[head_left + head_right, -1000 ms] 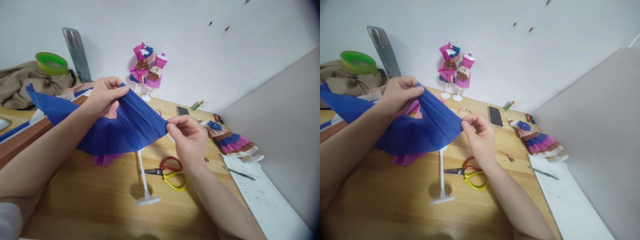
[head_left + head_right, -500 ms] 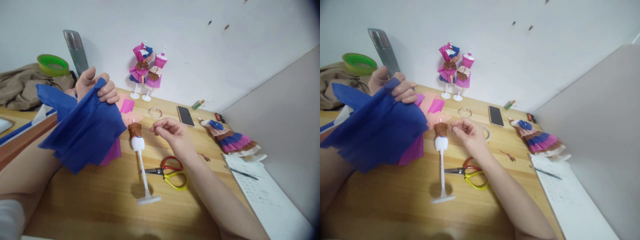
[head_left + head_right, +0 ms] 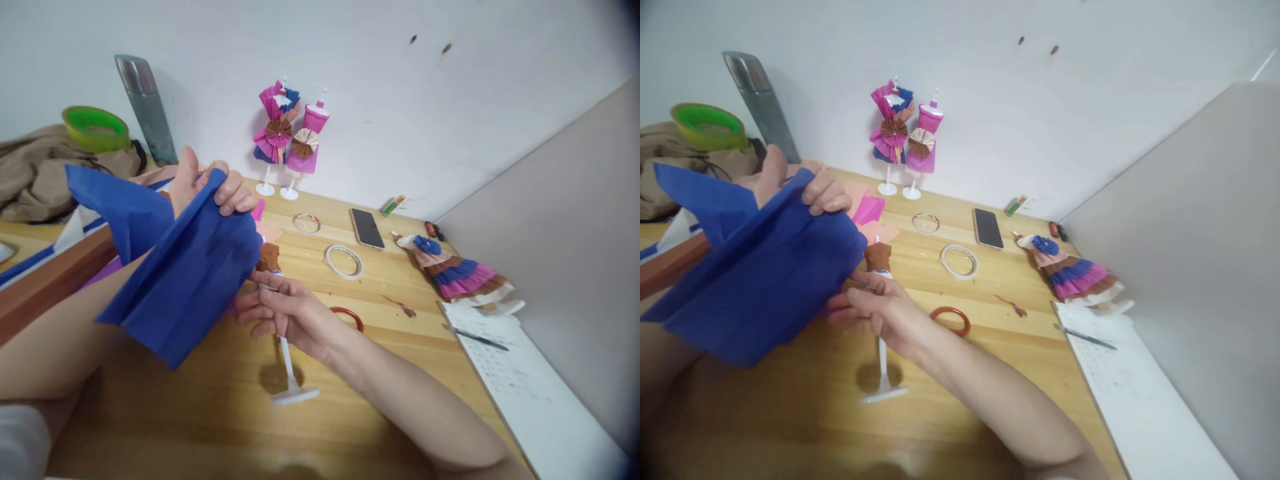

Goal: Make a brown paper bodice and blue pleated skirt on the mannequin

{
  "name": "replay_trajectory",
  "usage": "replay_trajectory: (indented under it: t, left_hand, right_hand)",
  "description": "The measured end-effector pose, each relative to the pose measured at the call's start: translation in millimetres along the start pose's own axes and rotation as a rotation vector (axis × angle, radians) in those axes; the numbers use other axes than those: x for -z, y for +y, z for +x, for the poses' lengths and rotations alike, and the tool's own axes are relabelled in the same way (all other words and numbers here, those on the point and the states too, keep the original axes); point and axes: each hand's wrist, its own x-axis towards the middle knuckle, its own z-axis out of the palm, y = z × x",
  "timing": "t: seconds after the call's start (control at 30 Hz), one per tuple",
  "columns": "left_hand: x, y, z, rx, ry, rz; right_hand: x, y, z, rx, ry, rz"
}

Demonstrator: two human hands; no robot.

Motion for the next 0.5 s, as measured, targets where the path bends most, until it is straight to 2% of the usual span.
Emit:
replay_trajectory:
  t: [0.07, 0.17, 0.23, 0.37, 0.5]
  left_hand:
    - [-1.6, 1, 0, 0.031, -0.041, 0.038]
    - [-3.3, 6, -1, 0.104, -0.206, 0.041]
    - [-6.1, 10, -3, 0.137, -0.270, 0.025]
    - [-12.0, 18, -5, 0.170, -0.235, 0.103]
    - [-3.3, 24, 1, 0.237, -0.202, 0.273]
  right_hand:
    - [3, 0, 1, -0.005, 0.016, 0.017]
    - [10, -1, 6, 0.051, 0.055, 0.016]
    - [15, -4, 8, 0.109, 0.065, -0.003]
    - [23, -18, 10, 0.176, 0.108, -0.015]
    - [35, -35, 8, 0.259, 0.174, -0.105]
